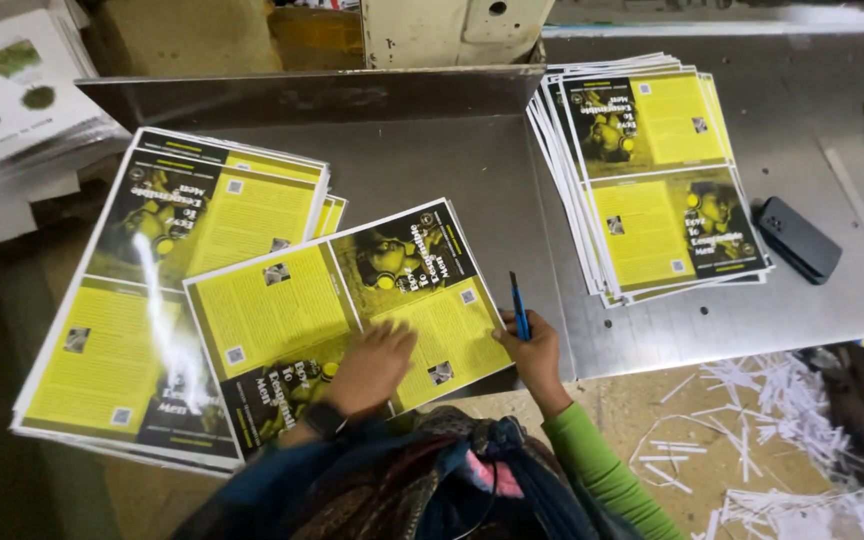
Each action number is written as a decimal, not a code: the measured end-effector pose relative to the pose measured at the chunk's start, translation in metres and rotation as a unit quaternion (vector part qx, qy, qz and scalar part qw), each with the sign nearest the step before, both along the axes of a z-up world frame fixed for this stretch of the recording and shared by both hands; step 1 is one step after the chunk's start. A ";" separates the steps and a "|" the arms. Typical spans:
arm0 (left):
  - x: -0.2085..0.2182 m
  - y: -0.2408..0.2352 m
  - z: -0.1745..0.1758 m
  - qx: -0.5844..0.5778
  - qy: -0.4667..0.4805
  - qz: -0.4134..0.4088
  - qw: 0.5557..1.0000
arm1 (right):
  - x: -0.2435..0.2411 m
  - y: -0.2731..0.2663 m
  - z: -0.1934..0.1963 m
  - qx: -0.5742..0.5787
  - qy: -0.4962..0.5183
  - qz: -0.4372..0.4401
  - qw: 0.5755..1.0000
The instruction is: Manually cutting or scoring printed sheets using a small hand tool on a metal work surface in a print shop.
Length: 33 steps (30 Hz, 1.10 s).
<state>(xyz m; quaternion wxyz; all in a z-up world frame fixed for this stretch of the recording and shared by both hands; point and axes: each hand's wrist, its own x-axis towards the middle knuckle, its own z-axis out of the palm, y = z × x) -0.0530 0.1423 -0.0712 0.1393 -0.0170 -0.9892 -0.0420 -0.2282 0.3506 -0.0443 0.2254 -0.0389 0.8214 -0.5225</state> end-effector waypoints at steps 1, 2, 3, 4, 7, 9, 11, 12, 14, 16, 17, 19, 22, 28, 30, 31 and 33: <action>-0.021 -0.004 0.028 0.033 -0.064 0.004 0.997 | 0.002 -0.001 0.006 -0.006 0.006 -0.011 1.000; -0.042 -0.011 0.057 0.064 -0.129 0.004 0.990 | 0.005 -0.003 0.012 -0.014 0.011 -0.026 1.000; -0.069 -0.020 0.046 0.066 -0.127 0.003 0.990 | 0.000 -0.002 0.008 -0.012 0.013 -0.026 0.999; -0.094 -0.025 0.034 0.075 -0.134 0.005 0.988 | -0.004 0.002 0.005 0.006 0.024 -0.011 1.000; -0.155 -0.038 0.014 0.097 -0.192 0.031 0.976 | -0.012 0.009 0.008 0.057 0.077 0.022 0.995; -0.179 -0.041 0.005 0.117 -0.245 0.055 0.961 | -0.024 0.011 0.012 0.095 0.116 0.043 0.988; -0.188 -0.043 -0.006 0.102 -0.254 0.072 0.959 | -0.031 0.011 0.009 0.083 0.151 0.058 0.983; -0.190 -0.042 -0.005 0.105 -0.258 0.067 0.958 | -0.034 -0.003 0.020 0.088 0.147 0.054 0.984; -0.192 -0.042 -0.001 0.084 -0.270 0.087 0.955 | -0.039 -0.032 0.041 0.024 0.147 0.049 0.988; -0.192 -0.036 0.011 0.075 -0.268 0.098 0.955 | -0.050 -0.054 0.033 0.029 0.175 0.055 0.983; -0.192 -0.034 0.017 0.063 -0.262 0.110 0.957 | -0.055 -0.066 0.029 0.029 0.207 0.060 0.976; -0.190 -0.028 0.021 0.105 -0.223 0.144 0.959 | -0.069 -0.086 0.017 0.031 0.231 0.068 0.970; -0.195 -0.028 -0.016 0.096 -0.190 0.154 0.965 | -0.079 -0.108 0.012 0.024 0.265 0.081 0.961; -0.191 -0.026 -0.006 -0.053 -0.166 0.163 0.971 | -0.086 -0.126 0.016 0.018 0.261 0.104 0.960; -0.189 -0.022 0.015 -0.105 -0.176 0.178 0.962 | -0.086 -0.126 0.016 0.015 0.258 0.106 0.960; -0.188 -0.020 0.019 -0.141 -0.183 0.195 0.953 | -0.086 -0.126 0.018 0.009 0.254 0.106 0.961; -0.191 -0.020 0.006 -0.179 -0.191 0.210 0.942 | -0.087 -0.126 0.018 0.002 0.248 0.106 0.963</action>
